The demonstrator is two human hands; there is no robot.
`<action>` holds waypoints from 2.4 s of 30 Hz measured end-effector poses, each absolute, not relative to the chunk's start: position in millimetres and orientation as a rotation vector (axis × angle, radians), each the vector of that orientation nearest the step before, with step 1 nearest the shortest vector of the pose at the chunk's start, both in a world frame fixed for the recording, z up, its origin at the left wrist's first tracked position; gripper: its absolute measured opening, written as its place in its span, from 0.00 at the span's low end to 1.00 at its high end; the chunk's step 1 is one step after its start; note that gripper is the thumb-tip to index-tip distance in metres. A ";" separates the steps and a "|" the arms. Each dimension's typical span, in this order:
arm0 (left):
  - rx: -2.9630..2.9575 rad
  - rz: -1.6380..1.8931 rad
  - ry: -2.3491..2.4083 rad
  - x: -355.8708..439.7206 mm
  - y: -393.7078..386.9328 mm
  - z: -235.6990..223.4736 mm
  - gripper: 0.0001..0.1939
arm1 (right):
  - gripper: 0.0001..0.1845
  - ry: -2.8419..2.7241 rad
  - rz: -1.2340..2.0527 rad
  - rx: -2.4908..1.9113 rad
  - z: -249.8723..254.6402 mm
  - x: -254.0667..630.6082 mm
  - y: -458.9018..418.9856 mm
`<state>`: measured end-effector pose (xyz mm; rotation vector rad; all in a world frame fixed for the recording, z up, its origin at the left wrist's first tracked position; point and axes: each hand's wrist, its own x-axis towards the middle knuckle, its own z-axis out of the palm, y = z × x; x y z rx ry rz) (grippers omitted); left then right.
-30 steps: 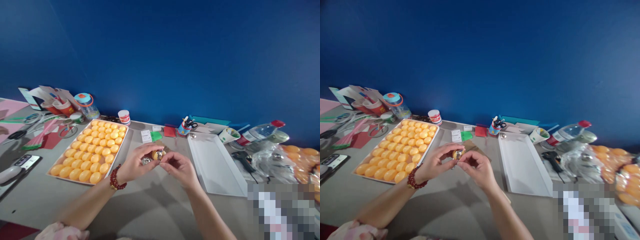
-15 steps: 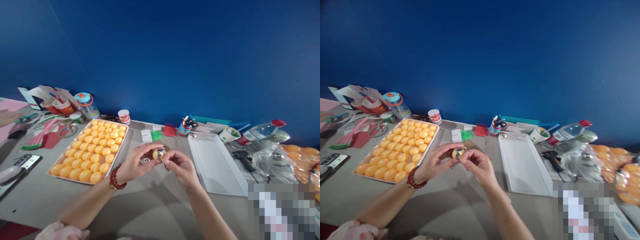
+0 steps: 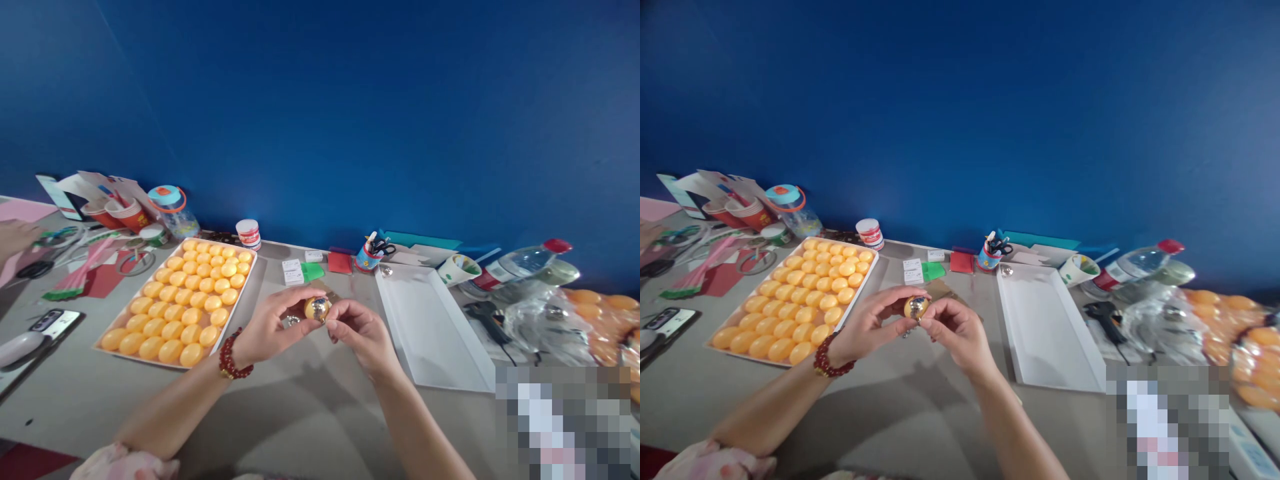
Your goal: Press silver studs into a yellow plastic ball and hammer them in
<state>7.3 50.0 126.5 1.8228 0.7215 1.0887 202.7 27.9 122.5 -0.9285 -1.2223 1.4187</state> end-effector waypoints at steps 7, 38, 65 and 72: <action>1.831 1.089 0.733 7.4 50.0 126.0 0.21 | 0.13 -1.218 1.420 -0.953 123.4 202.2 26.7; 1.839 1.147 0.717 7.1 49.2 126.0 0.21 | 0.16 -1.156 1.428 -0.993 125.7 198.9 24.3; 1.859 1.157 0.724 7.6 48.9 127.1 0.20 | 0.19 -1.266 1.320 -1.051 129.8 197.1 20.3; 1.874 1.172 0.741 7.3 48.5 127.3 0.20 | 0.18 -1.285 1.300 -1.047 128.0 196.3 21.3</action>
